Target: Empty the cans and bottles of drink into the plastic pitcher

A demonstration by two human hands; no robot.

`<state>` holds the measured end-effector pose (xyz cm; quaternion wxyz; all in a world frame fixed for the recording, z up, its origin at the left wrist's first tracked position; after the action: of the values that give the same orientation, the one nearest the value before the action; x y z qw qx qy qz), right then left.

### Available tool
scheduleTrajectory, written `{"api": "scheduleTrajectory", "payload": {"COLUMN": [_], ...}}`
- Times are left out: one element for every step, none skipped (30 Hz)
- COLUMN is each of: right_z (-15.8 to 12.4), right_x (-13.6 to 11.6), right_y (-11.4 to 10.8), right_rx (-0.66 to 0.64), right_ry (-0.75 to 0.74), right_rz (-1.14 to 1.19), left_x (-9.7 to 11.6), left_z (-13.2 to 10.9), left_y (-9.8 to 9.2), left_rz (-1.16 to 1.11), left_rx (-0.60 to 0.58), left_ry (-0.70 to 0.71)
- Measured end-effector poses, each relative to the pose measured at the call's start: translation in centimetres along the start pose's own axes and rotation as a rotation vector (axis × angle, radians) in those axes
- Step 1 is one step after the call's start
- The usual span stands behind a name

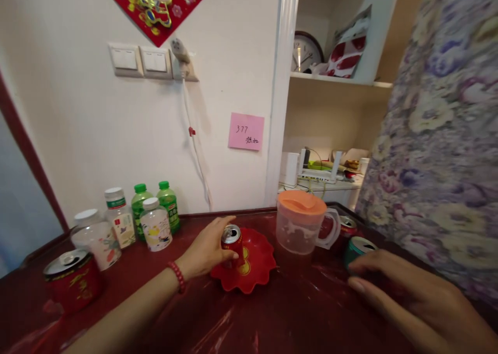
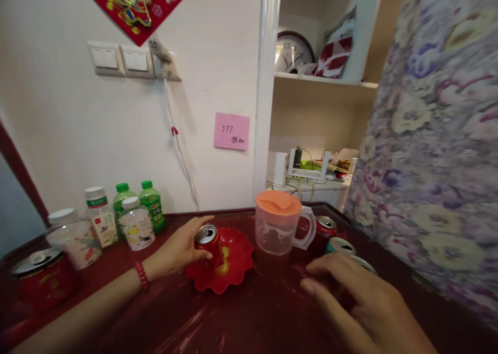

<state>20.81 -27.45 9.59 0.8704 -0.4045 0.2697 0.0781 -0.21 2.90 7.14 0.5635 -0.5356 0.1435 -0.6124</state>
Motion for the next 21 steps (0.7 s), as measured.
{"api": "scheduleTrajectory", "payload": {"right_z": [0.2, 0.4, 0.8, 1.4, 2.1, 3.0, 4.0, 5.2, 6.5, 7.8, 9.1, 10.4, 11.4, 12.2, 12.8, 13.1, 13.2, 13.0, 12.6, 12.1, 11.6], "right_x": [0.2, 0.5, 0.8, 1.1, 1.4, 1.8, 2.2, 2.7, 3.3, 3.8, 4.5, 5.1, 5.8, 6.5, 7.2, 7.9, 8.5, 9.1, 9.6, 10.1, 10.4], "right_y": [-0.2, -0.4, -0.4, -0.4, -0.4, -0.3, -0.1, 0.1, 0.5, 1.0, 1.5, 2.2, 3.0, 3.8, 4.7, 5.6, 6.5, 7.4, 8.2, 9.1, 9.9], "right_rx": [0.086, 0.178, 0.256, 0.315, 0.361, 0.393, 0.437, 0.480, 0.509, 0.542, 0.562, 0.578, 0.586, 0.600, 0.617, 0.638, 0.661, 0.687, 0.717, 0.747, 0.775], "right_ry": [0.063, 0.116, 0.156, 0.185, 0.201, 0.218, 0.243, 0.272, 0.300, 0.317, 0.337, 0.355, 0.370, 0.388, 0.412, 0.440, 0.466, 0.491, 0.515, 0.536, 0.554], "right_rz": [0.036, 0.076, 0.117, 0.156, 0.194, 0.228, 0.263, 0.303, 0.346, 0.395, 0.445, 0.469, 0.489, 0.511, 0.535, 0.562, 0.591, 0.618, 0.645, 0.673, 0.706], "left_x": [-0.5, -0.9, -1.3, -1.6, -1.9, -2.1, -2.2, -2.3, -2.4, -2.5, -2.6, -2.7, -2.8, -3.0, -3.1, -3.3, -3.4, -3.6, -3.7, -3.7, -3.8], "left_z": [0.0, -0.1, -0.2, -0.3, -0.3, -0.3, -0.3, -0.3, -0.3, -0.3, -0.3, -0.4, -0.4, -0.5, -0.5, -0.6, -0.6, -0.6, -0.7, -0.6, -0.6], "left_y": [0.5, 0.9, 1.2, 1.5, 1.6, 1.8, 1.9, 2.0, 2.1, 2.3, 2.5, 2.7, 2.9, 3.1, 3.2, 3.4, 3.5, 3.7, 3.8, 3.9, 3.9], "left_rz": [-0.021, -0.043, -0.063, -0.079, -0.092, -0.106, -0.128, -0.160, -0.201, -0.246, -0.291, -0.334, -0.368, -0.393, -0.413, -0.429, -0.441, -0.449, -0.456, -0.463, -0.471], "left_rx": [0.020, 0.042, 0.066, 0.088, 0.106, 0.120, 0.129, 0.129, 0.123, 0.114, 0.107, 0.101, 0.101, 0.106, 0.113, 0.120, 0.125, 0.127, 0.127, 0.127, 0.127], "left_ry": [-0.027, -0.051, -0.070, -0.078, -0.077, -0.067, -0.054, -0.044, -0.039, -0.042, -0.051, -0.060, -0.066, -0.068, -0.069, -0.066, -0.064, -0.062, -0.063, -0.067, -0.073]}}
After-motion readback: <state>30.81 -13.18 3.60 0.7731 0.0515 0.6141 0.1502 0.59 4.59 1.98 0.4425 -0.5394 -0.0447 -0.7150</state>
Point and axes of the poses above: each hand's wrist, its own z-axis towards the middle knuckle, its own y-axis out of the palm, x = y × z, the point moved 3 cm from there along z, towards the middle knuckle, and after that the axes turned 11 degrees about y, right-handed, at the moved point
